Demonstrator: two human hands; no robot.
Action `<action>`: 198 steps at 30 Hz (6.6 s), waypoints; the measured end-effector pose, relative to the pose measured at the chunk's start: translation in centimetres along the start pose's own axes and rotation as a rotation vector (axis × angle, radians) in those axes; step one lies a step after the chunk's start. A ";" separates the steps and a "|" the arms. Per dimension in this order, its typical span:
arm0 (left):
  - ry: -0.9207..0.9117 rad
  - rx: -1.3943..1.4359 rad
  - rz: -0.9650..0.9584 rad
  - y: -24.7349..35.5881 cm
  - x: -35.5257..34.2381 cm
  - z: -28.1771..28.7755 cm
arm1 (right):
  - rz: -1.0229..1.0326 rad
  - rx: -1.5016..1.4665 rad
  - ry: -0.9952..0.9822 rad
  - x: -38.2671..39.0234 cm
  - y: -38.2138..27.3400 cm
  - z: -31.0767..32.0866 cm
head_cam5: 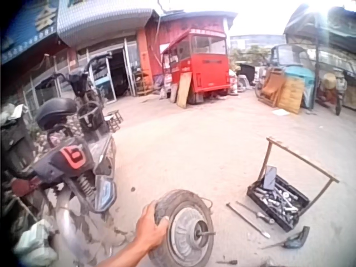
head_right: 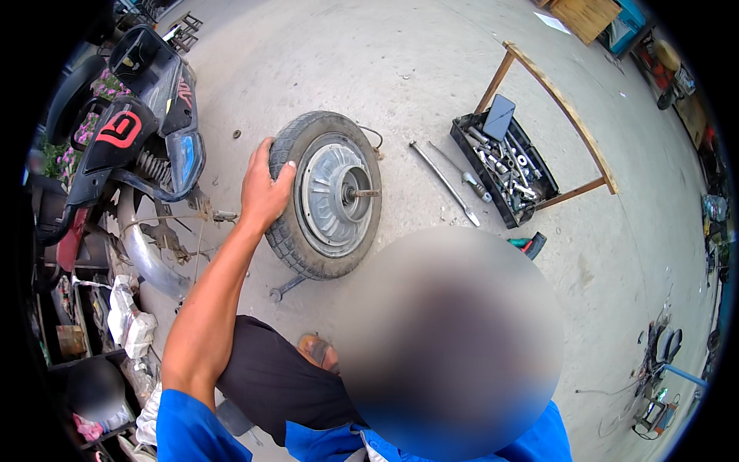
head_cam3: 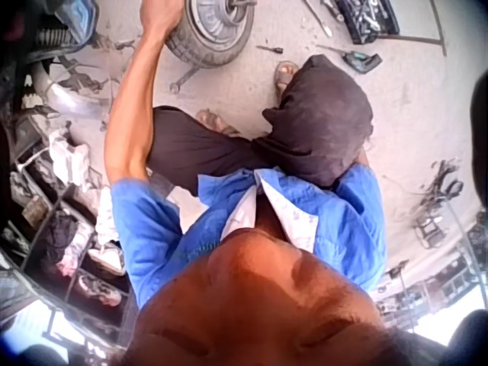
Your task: The person uses a cordless impact driver to remove bolts from a motorcycle wheel hub. They repeatedly attach and detach the driver to the bolts, removing them one by one and placing them on the ground.
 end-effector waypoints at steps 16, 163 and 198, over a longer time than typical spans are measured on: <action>0.017 0.053 0.010 -0.3 0.5 0.6 | 0.423 0.079 -0.018 -2.3 -13.0 -3.9; -0.604 0.433 0.253 0.6 6.1 5.4 | -0.091 -0.253 0.064 6.7 4.8 -5.0; 0.071 1.447 1.369 -10.3 22.6 -10.8 | 0.412 -0.841 -1.030 6.4 -24.7 -13.6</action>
Point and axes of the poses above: each hand's wrist, its own x-axis away from the middle knuckle, its own z-axis out of the back of the hand, y = z × x, the point moved 6 cm from there along -x, towards the middle knuckle, and after that the axes turned 9 degrees about -z, right-handed, at the moved point
